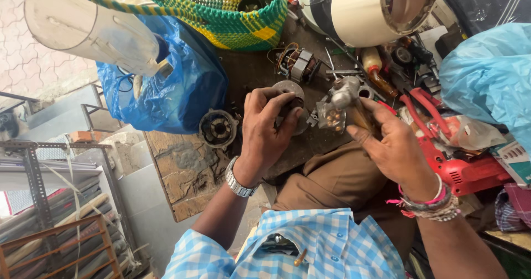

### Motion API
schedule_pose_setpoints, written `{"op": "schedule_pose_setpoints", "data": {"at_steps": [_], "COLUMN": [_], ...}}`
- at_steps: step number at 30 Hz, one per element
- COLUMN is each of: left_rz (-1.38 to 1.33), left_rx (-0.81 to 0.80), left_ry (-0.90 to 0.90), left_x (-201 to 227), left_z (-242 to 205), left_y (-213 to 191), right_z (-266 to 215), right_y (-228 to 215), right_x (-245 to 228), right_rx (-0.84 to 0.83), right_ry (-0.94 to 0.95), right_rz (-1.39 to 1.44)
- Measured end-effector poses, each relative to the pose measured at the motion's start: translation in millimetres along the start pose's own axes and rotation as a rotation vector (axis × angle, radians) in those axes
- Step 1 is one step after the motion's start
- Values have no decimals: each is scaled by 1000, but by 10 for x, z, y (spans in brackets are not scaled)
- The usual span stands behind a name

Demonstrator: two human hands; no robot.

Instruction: The person sits on the floor in a cluttered workshop and uses a hammer to tap a small metal component held in their left hand. They then reach into a white container to retrieve small parts and continue manipulating the mechanical assembly on their lap.

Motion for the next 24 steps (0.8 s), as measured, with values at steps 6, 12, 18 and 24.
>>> {"op": "schedule_pose_setpoints", "data": {"at_steps": [6, 12, 18, 24], "left_rz": [-120, 22, -127, -229], "left_rx": [87, 282, 216, 227], "left_ry": [-89, -20, -142, -137], "left_x": [-94, -55, -183, -237], "left_z": [-103, -184, -195, -175], "left_y": [24, 102, 223, 244], "right_z": [67, 178, 114, 168], "right_y": [-162, -89, -111, -55], "right_x": [-542, -592, -908, -1077], "right_rx": [60, 74, 78, -40], "right_ry": [-201, -93, -430, -448], "right_rz": [174, -288, -492, -577]}}
Point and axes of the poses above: each hand's wrist, its own z-axis towards the middle knuckle, its own y-axis out of the palm, x = y × z, the point moved 5 cm from there along z, towards the middle knuckle, and after that the axes turned 10 degrees about -y, right-handed, at the moved point
